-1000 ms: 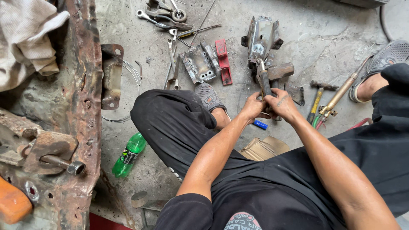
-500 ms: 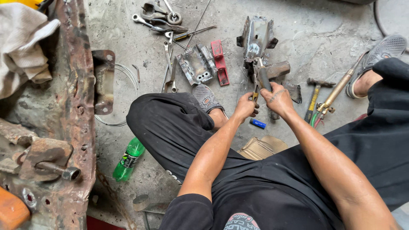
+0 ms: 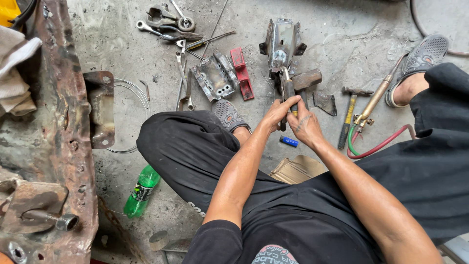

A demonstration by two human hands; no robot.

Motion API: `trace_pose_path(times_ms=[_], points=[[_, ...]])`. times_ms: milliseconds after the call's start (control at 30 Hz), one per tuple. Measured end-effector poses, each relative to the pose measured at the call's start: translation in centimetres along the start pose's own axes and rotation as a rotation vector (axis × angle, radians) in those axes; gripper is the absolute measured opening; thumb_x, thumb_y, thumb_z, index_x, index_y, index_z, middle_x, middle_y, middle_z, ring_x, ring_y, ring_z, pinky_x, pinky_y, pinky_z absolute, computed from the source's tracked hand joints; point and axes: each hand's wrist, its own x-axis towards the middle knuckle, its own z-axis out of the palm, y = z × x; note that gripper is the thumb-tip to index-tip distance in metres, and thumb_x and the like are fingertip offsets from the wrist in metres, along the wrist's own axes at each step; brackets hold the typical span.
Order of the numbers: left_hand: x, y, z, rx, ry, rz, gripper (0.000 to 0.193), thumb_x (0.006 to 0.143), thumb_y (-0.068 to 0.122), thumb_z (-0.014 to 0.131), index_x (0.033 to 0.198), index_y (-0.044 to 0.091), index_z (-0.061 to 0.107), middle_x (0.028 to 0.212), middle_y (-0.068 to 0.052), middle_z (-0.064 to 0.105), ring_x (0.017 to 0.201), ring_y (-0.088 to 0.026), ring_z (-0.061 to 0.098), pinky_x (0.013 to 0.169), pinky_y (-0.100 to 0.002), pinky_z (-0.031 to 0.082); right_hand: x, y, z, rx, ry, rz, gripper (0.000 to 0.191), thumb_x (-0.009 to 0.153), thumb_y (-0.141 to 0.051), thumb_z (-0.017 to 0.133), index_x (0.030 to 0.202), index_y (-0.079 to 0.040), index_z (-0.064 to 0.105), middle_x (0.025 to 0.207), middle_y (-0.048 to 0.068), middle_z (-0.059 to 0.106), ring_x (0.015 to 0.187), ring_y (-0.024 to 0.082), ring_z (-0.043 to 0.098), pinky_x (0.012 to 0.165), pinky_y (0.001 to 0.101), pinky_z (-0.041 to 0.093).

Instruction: The person sits on the floor and uses pliers and a hammer to bend and shape a metal part. They repeatedly clamp the part with pliers and strike it with a hammer to adjust its form.

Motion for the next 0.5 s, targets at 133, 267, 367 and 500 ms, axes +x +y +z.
trace_pose_path(times_ms=[133, 267, 367, 500], points=[[0.8, -1.0, 0.1, -0.070, -0.063, 0.071, 0.098, 0.075, 0.061, 0.072, 0.130, -0.019, 0.057, 0.109, -0.031, 0.066, 0.089, -0.041, 0.064, 0.065, -0.060, 0.041, -1.5, -0.3, -0.7, 0.086, -0.063, 0.023, 0.059, 0.093, -0.038, 0.058, 0.138, -0.002, 0.046, 0.081, 0.026, 0.071, 0.076, 0.041, 0.072, 0.072, 0.0504, 0.054], [1.4, -1.7, 0.4, -0.191, -0.041, 0.206, 0.090, 0.078, 0.053, 0.079, 0.122, -0.024, 0.067, 0.102, -0.027, 0.066, 0.082, -0.032, 0.062, 0.057, -0.046, 0.049, -2.3, 1.2, -0.5, 0.135, -0.063, -0.115, 0.071, 0.084, -0.037, 0.073, 0.139, 0.000, 0.047, 0.084, 0.018, 0.070, 0.070, 0.033, 0.071, 0.065, 0.0457, 0.054], [1.3, -1.2, 0.2, -0.116, 0.148, 0.127, 0.094, 0.073, 0.054, 0.079, 0.124, -0.019, 0.051, 0.108, -0.027, 0.067, 0.094, -0.034, 0.073, 0.070, -0.052, 0.061, -2.4, 2.8, 0.6, 0.027, 0.014, -0.113, 0.047, 0.087, -0.035, 0.075, 0.110, 0.005, 0.067, 0.076, 0.014, 0.070, 0.069, 0.024, 0.069, 0.065, 0.0401, 0.053], [0.7, -0.4, -0.2, -0.194, 0.064, 0.019, 0.096, 0.068, 0.055, 0.075, 0.129, -0.012, 0.045, 0.111, -0.024, 0.063, 0.095, -0.036, 0.069, 0.073, -0.070, 0.049, -2.5, 3.8, 2.7, 0.223, -0.106, 0.134, 0.039, 0.091, -0.035, 0.071, 0.090, 0.004, 0.072, 0.064, 0.012, 0.066, 0.055, 0.020, 0.062, 0.053, 0.0377, 0.049]])
